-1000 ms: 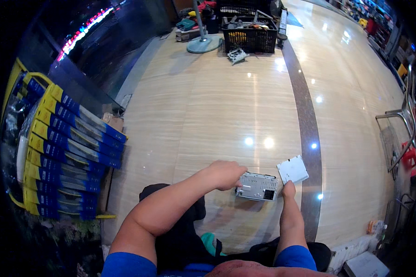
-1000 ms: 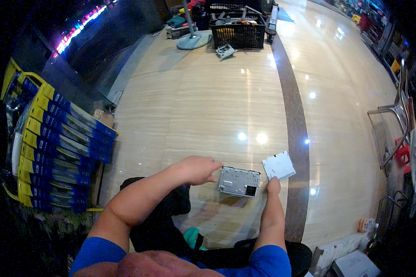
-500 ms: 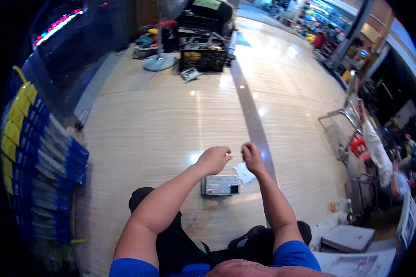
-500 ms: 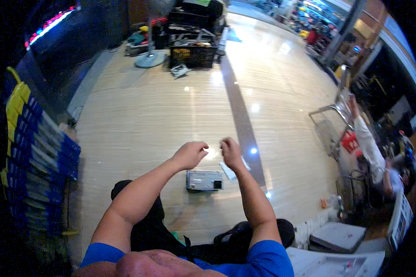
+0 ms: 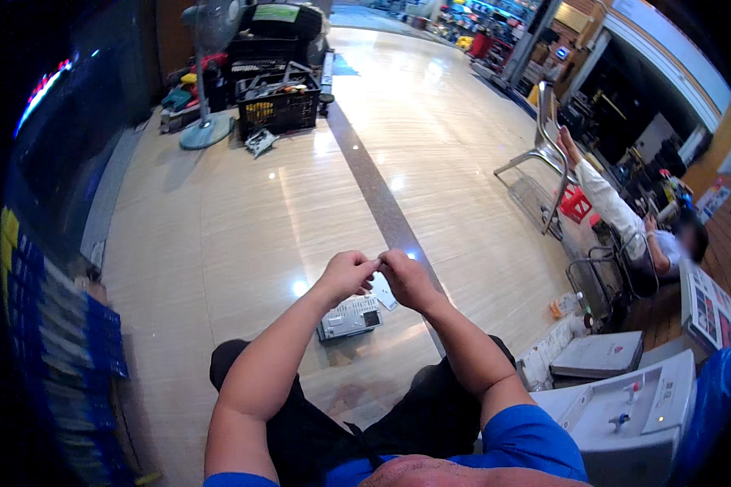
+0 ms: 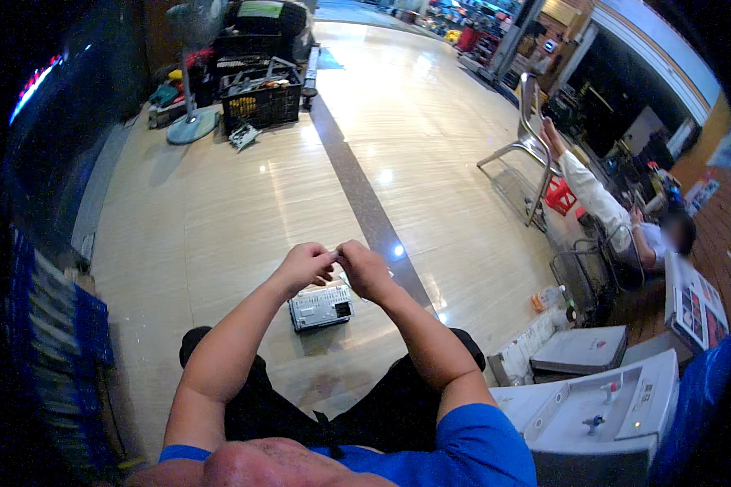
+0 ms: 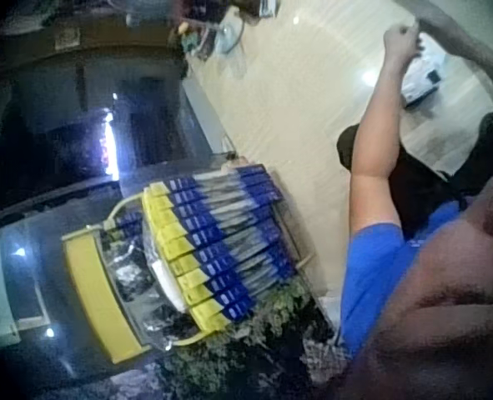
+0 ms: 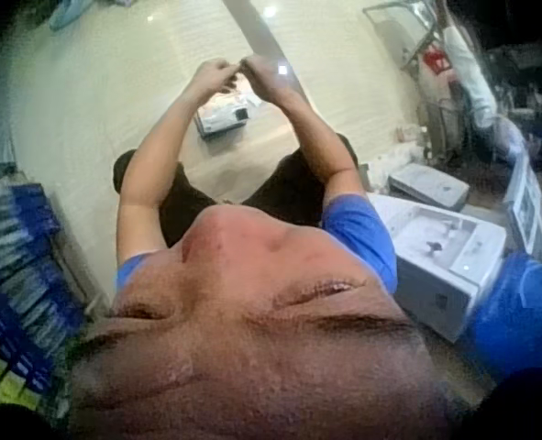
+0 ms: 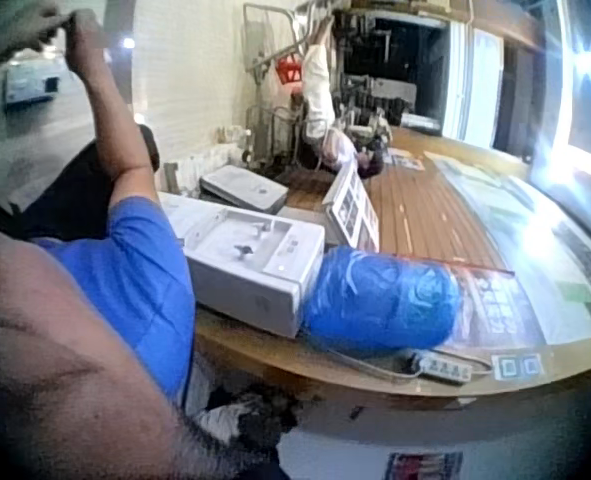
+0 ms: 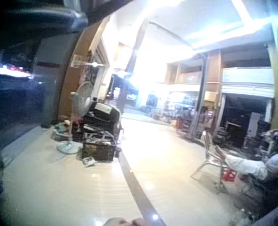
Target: The person disassembles a car stereo by hand while sitting on a small stool, removing small screws and prying off the metal casing components.
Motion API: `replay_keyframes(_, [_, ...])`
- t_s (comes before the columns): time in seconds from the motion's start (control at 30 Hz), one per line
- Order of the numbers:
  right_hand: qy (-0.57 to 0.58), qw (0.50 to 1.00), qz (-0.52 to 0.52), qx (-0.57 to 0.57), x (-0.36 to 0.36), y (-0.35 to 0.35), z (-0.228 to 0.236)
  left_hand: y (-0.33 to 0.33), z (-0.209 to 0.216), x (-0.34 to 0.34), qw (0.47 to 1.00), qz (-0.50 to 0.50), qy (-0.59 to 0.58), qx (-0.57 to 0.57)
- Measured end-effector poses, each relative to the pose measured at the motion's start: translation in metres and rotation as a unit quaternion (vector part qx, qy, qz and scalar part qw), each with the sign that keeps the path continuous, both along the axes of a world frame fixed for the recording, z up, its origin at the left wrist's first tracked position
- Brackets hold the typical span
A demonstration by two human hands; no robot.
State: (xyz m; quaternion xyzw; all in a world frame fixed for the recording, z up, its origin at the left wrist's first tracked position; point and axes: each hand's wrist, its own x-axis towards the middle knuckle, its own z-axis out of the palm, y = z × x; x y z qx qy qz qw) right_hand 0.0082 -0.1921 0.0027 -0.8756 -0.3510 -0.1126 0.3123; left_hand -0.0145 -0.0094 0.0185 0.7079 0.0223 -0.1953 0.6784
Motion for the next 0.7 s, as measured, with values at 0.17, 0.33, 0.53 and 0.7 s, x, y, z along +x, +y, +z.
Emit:
replay_keyframes(0.17, [0.006,0.999,0.047,0.02,-0.003,-0.007,-0.004,0.004,-0.016,0.002,0.999,-0.014,0.034,-0.012])
replay_keyframes(0.33, [0.02,0.997,0.054,0.055,0.005,-0.018,-0.007,-0.002,-0.018,0.007,0.996,-0.026,0.044,-0.075])
replay_keyframes(0.53, [0.066,0.991,0.057,0.105,0.004,-0.023,0.002,-0.008,-0.018,0.012,0.99,-0.05,0.058,-0.118])
replay_keyframes(0.7, [0.081,0.986,0.051,0.134,0.003,-0.026,0.001,-0.015,-0.015,0.009,0.984,-0.049,0.065,-0.16])
